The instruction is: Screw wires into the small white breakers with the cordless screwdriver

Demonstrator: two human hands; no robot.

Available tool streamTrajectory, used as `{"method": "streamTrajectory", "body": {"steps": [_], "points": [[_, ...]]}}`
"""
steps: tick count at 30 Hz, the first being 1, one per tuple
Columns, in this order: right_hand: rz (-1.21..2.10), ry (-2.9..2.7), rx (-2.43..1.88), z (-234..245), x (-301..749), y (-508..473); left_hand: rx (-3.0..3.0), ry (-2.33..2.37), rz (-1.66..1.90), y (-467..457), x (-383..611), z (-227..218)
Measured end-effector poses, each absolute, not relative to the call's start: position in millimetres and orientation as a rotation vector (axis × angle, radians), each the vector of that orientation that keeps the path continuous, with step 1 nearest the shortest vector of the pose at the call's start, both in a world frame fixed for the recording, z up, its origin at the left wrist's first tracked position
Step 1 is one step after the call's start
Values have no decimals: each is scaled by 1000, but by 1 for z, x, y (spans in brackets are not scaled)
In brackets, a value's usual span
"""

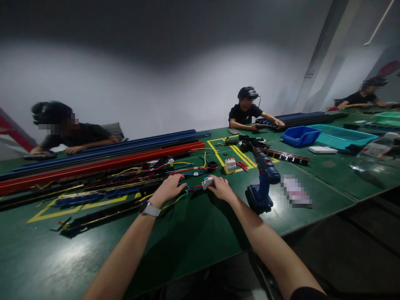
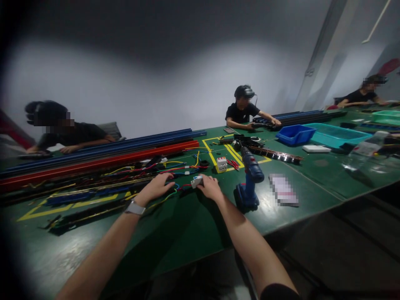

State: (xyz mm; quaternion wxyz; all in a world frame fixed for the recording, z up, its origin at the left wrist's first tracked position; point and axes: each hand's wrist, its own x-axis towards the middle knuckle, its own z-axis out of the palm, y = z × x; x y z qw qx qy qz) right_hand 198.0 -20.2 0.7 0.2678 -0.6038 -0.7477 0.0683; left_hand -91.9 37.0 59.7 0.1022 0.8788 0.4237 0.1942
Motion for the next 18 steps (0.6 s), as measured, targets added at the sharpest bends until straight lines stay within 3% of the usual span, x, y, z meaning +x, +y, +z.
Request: {"method": "streamTrajectory", "body": {"steps": [7,18], "points": [[202,-1988,-1630,-5,196,-14,2817,1552,523,-6,-145,29],[167,-2029,-1593,-3,195,-27,2858,1758,460,-21,-129,29]]}}
